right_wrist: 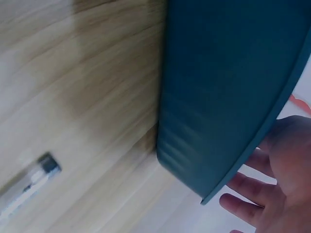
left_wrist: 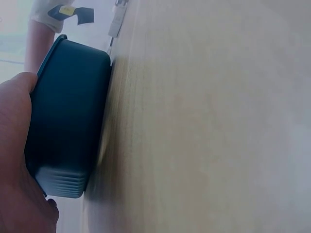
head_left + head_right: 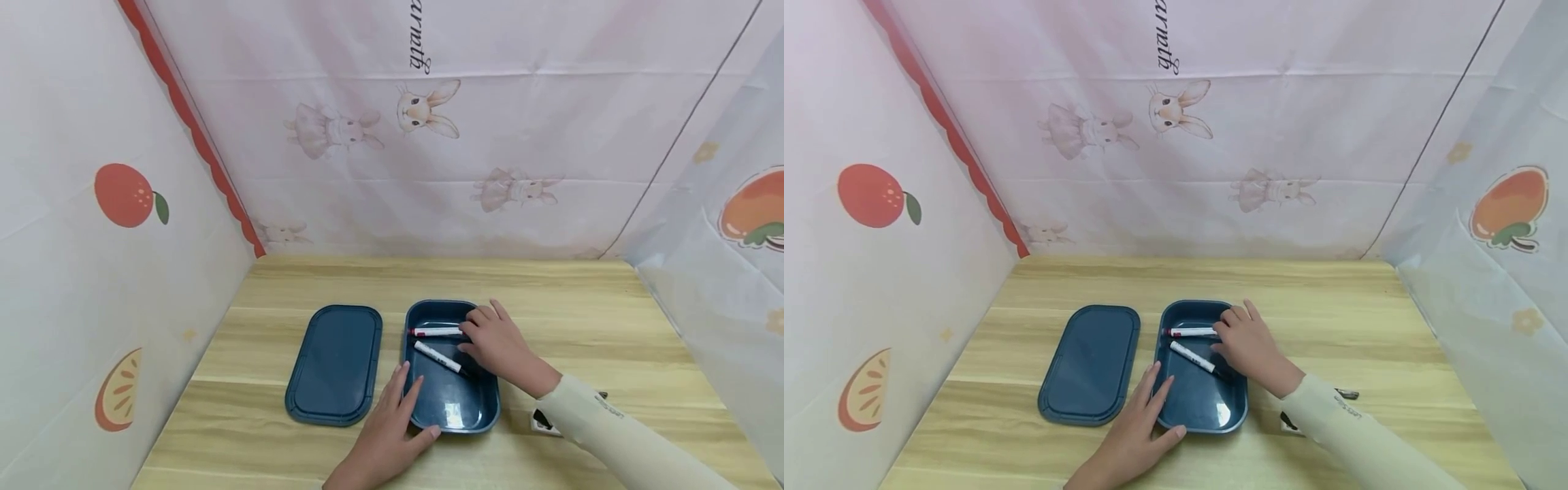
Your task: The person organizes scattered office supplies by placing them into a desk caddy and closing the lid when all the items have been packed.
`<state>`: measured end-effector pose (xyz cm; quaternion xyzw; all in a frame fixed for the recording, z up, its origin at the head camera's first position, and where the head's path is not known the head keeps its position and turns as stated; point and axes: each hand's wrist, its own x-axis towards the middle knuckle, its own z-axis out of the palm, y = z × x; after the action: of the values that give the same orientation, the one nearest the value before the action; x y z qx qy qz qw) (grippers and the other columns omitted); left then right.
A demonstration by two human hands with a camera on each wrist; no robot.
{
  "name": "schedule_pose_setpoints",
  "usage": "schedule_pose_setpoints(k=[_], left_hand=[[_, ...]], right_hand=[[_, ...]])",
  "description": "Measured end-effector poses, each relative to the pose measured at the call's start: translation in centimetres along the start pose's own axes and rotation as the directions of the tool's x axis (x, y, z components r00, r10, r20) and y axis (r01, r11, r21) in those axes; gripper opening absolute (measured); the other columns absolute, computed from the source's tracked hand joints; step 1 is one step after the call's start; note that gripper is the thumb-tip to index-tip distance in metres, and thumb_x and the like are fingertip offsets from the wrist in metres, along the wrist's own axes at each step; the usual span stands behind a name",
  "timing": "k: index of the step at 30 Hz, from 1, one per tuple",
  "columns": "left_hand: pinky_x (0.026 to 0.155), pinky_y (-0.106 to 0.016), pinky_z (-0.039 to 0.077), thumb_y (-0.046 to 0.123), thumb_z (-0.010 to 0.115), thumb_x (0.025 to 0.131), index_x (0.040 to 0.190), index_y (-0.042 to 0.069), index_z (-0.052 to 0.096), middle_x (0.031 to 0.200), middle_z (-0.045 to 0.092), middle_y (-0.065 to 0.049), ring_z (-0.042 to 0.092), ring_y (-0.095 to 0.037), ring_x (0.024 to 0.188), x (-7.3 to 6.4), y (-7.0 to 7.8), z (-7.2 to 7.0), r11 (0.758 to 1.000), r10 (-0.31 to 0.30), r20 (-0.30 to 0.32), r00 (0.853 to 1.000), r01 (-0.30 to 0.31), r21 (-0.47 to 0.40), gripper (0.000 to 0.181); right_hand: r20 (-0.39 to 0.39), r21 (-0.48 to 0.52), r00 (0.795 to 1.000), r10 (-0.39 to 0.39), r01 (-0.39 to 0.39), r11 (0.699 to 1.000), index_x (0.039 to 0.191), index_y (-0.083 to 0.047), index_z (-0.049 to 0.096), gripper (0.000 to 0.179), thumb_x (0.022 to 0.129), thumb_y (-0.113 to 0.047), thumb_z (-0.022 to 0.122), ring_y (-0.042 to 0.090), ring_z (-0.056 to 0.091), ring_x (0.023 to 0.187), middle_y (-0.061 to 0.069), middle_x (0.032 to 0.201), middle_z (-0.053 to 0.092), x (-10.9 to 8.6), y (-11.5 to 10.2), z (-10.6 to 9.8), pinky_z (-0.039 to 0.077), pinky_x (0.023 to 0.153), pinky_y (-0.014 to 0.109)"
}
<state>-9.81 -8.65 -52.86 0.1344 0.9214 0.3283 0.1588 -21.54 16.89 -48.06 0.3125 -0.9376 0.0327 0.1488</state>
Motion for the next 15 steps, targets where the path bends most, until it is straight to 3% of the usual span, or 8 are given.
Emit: schedule_pose_setpoints(k=[10,15], left_hand=[[0.114,-0.069,0.027,0.078,0.047,0.090,0.160,0.038,0.022,0.167,-0.014,0.021,0.001,-0.024,0.158,-0.1,-0.1,0.3,1.000,0.013,-0.006,1.000,-0.013,-0.004,0.084],[0.114,-0.069,0.027,0.077,0.047,0.091,0.161,0.038,0.022,0.167,-0.015,0.021,0.000,-0.023,0.158,-0.1,0.0,0.2,1.000,0.004,-0.010,1.000,-0.005,-0.008,0.084]], right_hand=[[-0.035,0.071,0.999,0.026,-0.024,0.997,0.112,-0.009,0.074,0.038,0.085,-0.034,0.083,0.032,0.057,0.114,0.012,0.115,0.066,-1.2,1.1,-0.7,0.037,0.112,0.056],[-0.015,0.089,0.998,0.065,-0.064,0.994,0.116,-0.009,0.073,0.041,0.085,-0.034,0.082,0.030,0.060,0.114,0.013,0.119,0.066,-1.6,1.6,-1.1,0.051,0.101,0.048]])
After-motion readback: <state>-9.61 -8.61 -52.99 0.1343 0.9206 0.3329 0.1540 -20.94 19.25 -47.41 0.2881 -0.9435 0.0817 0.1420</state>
